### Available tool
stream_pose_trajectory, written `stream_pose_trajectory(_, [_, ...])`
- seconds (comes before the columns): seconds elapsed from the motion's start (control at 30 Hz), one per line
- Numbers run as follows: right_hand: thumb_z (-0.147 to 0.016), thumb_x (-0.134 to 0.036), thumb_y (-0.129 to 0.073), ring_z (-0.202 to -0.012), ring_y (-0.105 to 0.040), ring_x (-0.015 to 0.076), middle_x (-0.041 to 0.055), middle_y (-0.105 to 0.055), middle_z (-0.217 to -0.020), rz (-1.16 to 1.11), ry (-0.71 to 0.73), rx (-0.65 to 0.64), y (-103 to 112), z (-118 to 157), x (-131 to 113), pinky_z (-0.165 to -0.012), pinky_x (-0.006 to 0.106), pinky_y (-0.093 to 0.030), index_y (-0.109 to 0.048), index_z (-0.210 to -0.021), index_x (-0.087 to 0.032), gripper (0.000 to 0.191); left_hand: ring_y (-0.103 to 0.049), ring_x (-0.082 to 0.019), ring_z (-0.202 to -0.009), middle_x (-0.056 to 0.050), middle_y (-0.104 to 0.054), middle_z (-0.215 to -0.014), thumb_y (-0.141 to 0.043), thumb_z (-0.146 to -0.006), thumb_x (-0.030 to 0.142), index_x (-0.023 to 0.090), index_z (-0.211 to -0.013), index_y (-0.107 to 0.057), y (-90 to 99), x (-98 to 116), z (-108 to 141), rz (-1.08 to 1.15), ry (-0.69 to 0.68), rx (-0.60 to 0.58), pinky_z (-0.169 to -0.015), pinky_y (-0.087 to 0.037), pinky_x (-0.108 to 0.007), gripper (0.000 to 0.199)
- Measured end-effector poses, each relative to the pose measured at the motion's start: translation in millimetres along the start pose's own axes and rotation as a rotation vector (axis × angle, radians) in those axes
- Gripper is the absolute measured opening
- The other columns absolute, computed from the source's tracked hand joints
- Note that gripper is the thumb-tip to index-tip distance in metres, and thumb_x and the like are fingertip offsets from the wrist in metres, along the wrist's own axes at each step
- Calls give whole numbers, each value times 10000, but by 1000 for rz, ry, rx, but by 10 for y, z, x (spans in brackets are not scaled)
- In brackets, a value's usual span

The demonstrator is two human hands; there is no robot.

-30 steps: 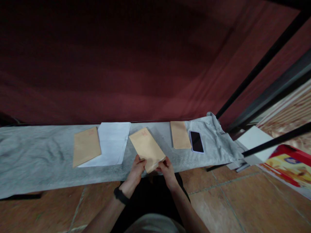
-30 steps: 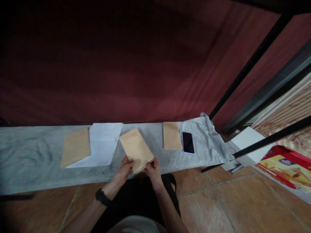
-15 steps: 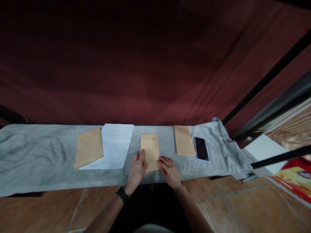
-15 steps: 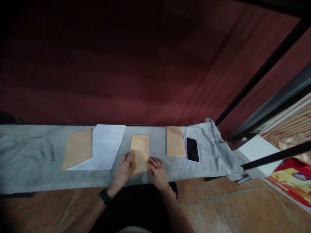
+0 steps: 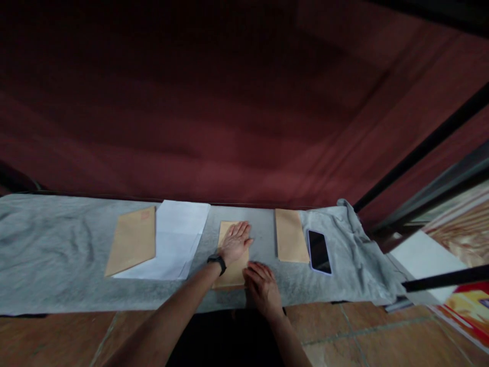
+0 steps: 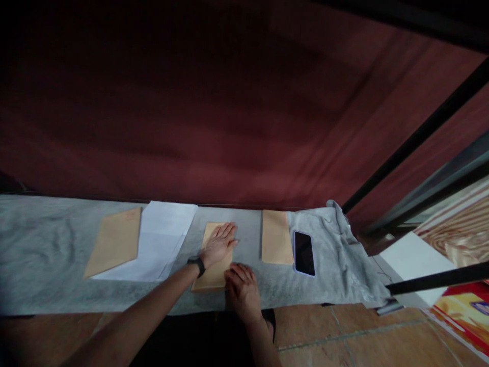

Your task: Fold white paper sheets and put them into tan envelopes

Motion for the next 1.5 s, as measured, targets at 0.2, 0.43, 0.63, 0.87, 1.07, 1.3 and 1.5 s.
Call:
stream_pose_trajectory(0.2, [-955,-203,-550,-1230,-568,243,45,-661,-1293,-13,-8,14,24,-13,-4,-1055,460,-437,-647,-1246,-315,327,-276,-245,-1495,-113,-373,-1588,-409,-976,414,179,-1508,-396,-21,-39,-15,-28,-15,-7,-1244,-76,-453,581])
stream_pose_trajectory(0.43, [-953,-212,-558,-1217,-572,228,53,-669,-1276,-13,11,29,27,-7,-7,-1050,439,-440,-666,-1220,-289,298,-262,-215,-1500,-93,-354,-1597,-411,-991,385,177,-1510,-395,5,88,518,26,-101,-76,-1251,-98,-422,559])
stream_pose_trajectory(0.63, [-938,-199,-552,-1220,-576,225,46,-672,-1282,-8,-6,32,-3,7,30,-1069,446,-424,-667,-1229,-290,326,-271,-189,-1495,-62,-355,-1596,-410,-1007,385,215,-1511,-397,97,191,987,131,-115,-165,-1254,-111,-402,532])
stream_pose_trajectory(0.87, [-928,-189,-553,-1247,-562,231,46,-666,-1301,-18,-3,35,-16,26,44,-1071,461,-423,-676,-1219,-289,331,-356,-188,-1459,-8,-418,-1563,-522,-973,359,309,-1479,-445,255,261,1547,244,-117,-176,-1249,-182,-404,514])
stream_pose_trajectory(1.07, [-938,-198,-572,-1226,-576,226,51,-674,-1282,-32,-2,36,-3,40,55,-1048,449,-440,-691,-1179,-282,281,-484,-196,-1375,-20,-575,-1442,-523,-959,279,307,-1347,-602,306,226,1686,293,-35,-104,-1216,-292,-420,397])
stream_pose_trajectory(1.3, [-897,-219,-665,-1222,-581,236,55,-653,-1316,57,116,-104,1,-69,-57,-1044,444,-449,-680,-1180,-273,288,-511,-218,-1346,-31,-610,-1403,-587,-921,308,289,-1303,-636,341,208,1674,348,24,-58,-1208,-313,-446,386])
stream_pose_trajectory(1.5, [-919,-189,-622,-1105,-645,226,48,-677,-1273,145,195,-187,-86,-127,-187,-994,396,-504,-676,-1190,-270,288,-515,-223,-1340,-36,-618,-1393,-579,-931,308,292,-1283,-646,347,201,1687,348,30,-43,-1203,-320,-445,358])
Point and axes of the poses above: each hand's wrist, its own z-axis away from the middle knuckle, its own y-axis out of the back of the hand, x = y × z, the point moved 8 cm from there along -z, towards the middle knuckle
